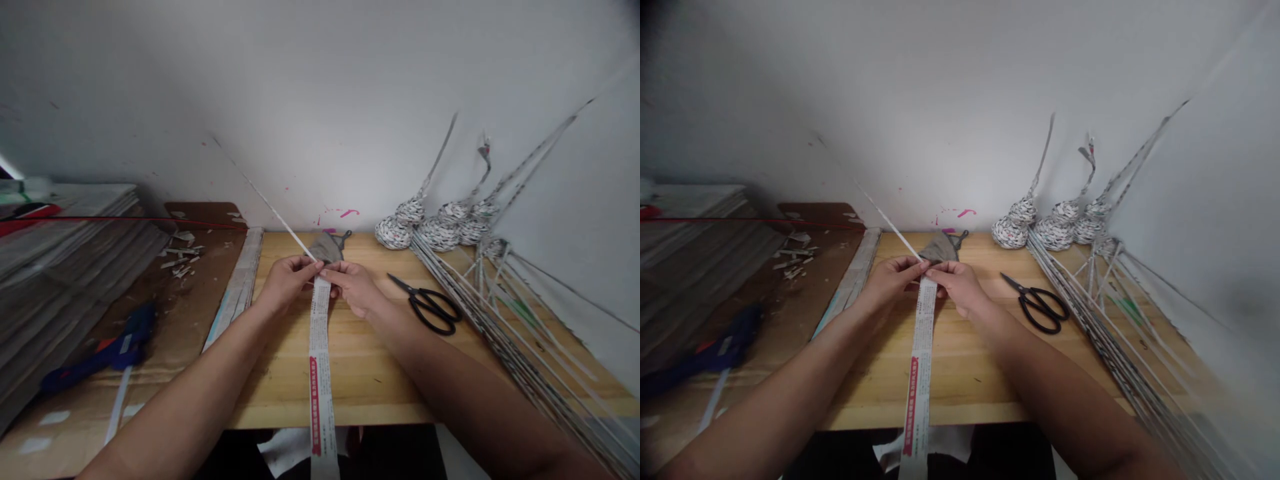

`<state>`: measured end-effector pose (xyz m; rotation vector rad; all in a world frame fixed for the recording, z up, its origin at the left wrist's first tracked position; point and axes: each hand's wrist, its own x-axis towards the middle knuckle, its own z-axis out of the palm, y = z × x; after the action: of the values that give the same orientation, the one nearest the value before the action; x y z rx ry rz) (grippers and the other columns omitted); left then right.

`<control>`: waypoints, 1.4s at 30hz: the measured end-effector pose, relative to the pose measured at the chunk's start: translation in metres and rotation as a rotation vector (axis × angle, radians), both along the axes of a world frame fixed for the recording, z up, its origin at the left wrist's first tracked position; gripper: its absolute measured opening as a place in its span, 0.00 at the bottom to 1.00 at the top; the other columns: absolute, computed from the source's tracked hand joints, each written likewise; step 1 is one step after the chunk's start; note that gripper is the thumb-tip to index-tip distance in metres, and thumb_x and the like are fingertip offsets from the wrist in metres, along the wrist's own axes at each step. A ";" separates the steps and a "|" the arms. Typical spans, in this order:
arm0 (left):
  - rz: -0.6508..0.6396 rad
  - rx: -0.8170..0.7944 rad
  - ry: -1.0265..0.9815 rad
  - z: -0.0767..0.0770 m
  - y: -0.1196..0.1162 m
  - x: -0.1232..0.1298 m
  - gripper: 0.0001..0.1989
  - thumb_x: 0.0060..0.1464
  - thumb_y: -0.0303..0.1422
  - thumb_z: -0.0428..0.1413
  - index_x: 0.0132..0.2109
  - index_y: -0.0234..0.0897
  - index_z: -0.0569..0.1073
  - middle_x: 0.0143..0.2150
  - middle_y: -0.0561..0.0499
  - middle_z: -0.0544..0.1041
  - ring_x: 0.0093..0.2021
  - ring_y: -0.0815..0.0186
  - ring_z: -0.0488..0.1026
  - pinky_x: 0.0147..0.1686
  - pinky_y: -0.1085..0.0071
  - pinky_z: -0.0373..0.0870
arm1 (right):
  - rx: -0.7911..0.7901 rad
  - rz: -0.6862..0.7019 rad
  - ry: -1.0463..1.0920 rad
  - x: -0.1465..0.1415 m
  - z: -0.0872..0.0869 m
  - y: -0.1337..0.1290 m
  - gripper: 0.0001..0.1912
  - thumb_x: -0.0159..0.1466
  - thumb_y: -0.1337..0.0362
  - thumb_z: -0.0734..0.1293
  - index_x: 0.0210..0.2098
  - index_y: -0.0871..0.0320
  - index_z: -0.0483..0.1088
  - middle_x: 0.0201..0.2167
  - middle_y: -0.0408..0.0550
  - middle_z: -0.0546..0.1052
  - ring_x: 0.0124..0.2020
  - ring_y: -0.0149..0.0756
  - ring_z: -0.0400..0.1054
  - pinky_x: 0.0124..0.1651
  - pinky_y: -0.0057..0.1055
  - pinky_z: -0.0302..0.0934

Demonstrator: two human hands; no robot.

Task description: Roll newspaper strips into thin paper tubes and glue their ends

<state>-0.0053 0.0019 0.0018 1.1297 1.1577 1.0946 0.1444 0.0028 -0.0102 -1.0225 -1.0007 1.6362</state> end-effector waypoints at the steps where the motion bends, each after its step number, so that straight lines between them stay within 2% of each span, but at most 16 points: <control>1: -0.002 0.000 0.009 0.000 0.000 0.000 0.16 0.44 0.42 0.65 0.34 0.33 0.78 0.30 0.48 0.77 0.29 0.66 0.73 0.29 0.71 0.68 | 0.012 -0.012 -0.013 -0.001 0.000 0.000 0.16 0.46 0.58 0.78 0.25 0.61 0.71 0.20 0.43 0.75 0.21 0.26 0.66 0.22 0.24 0.56; 8: 0.051 0.104 0.101 -0.005 0.003 -0.002 0.13 0.47 0.40 0.63 0.29 0.33 0.77 0.26 0.49 0.74 0.25 0.70 0.67 0.22 0.75 0.62 | 0.061 -0.023 -0.159 -0.001 -0.004 0.000 0.14 0.50 0.57 0.76 0.26 0.60 0.71 0.20 0.42 0.74 0.17 0.24 0.63 0.20 0.23 0.54; 13: 0.036 0.025 0.060 -0.001 0.003 -0.002 0.12 0.46 0.39 0.62 0.29 0.33 0.74 0.24 0.51 0.72 0.22 0.71 0.66 0.17 0.77 0.61 | 0.158 -0.008 -0.314 0.001 -0.006 0.001 0.12 0.54 0.58 0.74 0.27 0.60 0.71 0.18 0.42 0.74 0.17 0.24 0.63 0.20 0.22 0.55; 21: 0.014 -0.074 -0.092 -0.003 0.001 0.001 0.11 0.45 0.36 0.64 0.30 0.34 0.73 0.28 0.51 0.75 0.26 0.68 0.72 0.23 0.73 0.72 | 0.119 0.032 -0.399 0.003 -0.001 0.001 0.10 0.54 0.62 0.73 0.26 0.58 0.69 0.19 0.43 0.74 0.20 0.27 0.67 0.21 0.23 0.57; 26: 0.017 -0.068 -0.151 -0.007 0.003 0.002 0.12 0.44 0.36 0.65 0.29 0.34 0.72 0.26 0.51 0.75 0.25 0.69 0.72 0.27 0.70 0.75 | 0.244 0.005 -0.553 0.004 -0.008 0.003 0.11 0.54 0.60 0.73 0.25 0.58 0.69 0.20 0.44 0.75 0.20 0.29 0.67 0.22 0.25 0.57; 29: 0.030 -0.062 -0.163 -0.008 0.005 0.002 0.12 0.43 0.35 0.66 0.29 0.33 0.72 0.26 0.51 0.75 0.24 0.70 0.71 0.27 0.72 0.75 | 0.308 0.047 -0.606 0.009 -0.005 0.004 0.08 0.55 0.61 0.72 0.28 0.58 0.71 0.24 0.45 0.76 0.24 0.30 0.68 0.25 0.26 0.59; 32: 0.027 -0.063 -0.143 -0.008 0.006 0.000 0.11 0.44 0.35 0.65 0.29 0.33 0.72 0.26 0.51 0.75 0.24 0.71 0.71 0.27 0.73 0.75 | 0.272 0.176 -0.608 0.021 0.004 0.007 0.09 0.54 0.61 0.73 0.31 0.58 0.72 0.26 0.45 0.76 0.25 0.30 0.68 0.27 0.26 0.60; 35: -0.010 -0.061 -0.111 -0.008 0.005 0.000 0.11 0.45 0.35 0.65 0.30 0.33 0.73 0.27 0.50 0.76 0.25 0.71 0.71 0.27 0.73 0.74 | 0.212 0.253 -0.563 0.034 0.013 0.013 0.14 0.55 0.54 0.73 0.30 0.59 0.72 0.23 0.44 0.74 0.24 0.30 0.68 0.24 0.24 0.57; 38: -0.098 -0.064 -0.083 -0.007 0.000 0.002 0.12 0.46 0.37 0.64 0.32 0.33 0.74 0.28 0.51 0.75 0.27 0.70 0.71 0.27 0.72 0.74 | 0.258 0.186 -0.478 0.041 0.016 0.016 0.18 0.57 0.48 0.70 0.34 0.58 0.75 0.26 0.44 0.75 0.25 0.28 0.67 0.23 0.23 0.54; 42: -0.278 -0.038 -0.028 -0.004 -0.007 0.005 0.13 0.45 0.39 0.65 0.33 0.34 0.76 0.29 0.51 0.75 0.29 0.69 0.72 0.28 0.72 0.73 | 0.289 0.367 -0.261 0.037 0.018 0.012 0.20 0.60 0.47 0.68 0.38 0.58 0.77 0.29 0.44 0.76 0.29 0.29 0.68 0.30 0.24 0.59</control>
<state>-0.0005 -0.0053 -0.0023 1.2004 0.9618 0.8676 0.1812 0.0144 0.0079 -0.9052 -1.6273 1.6050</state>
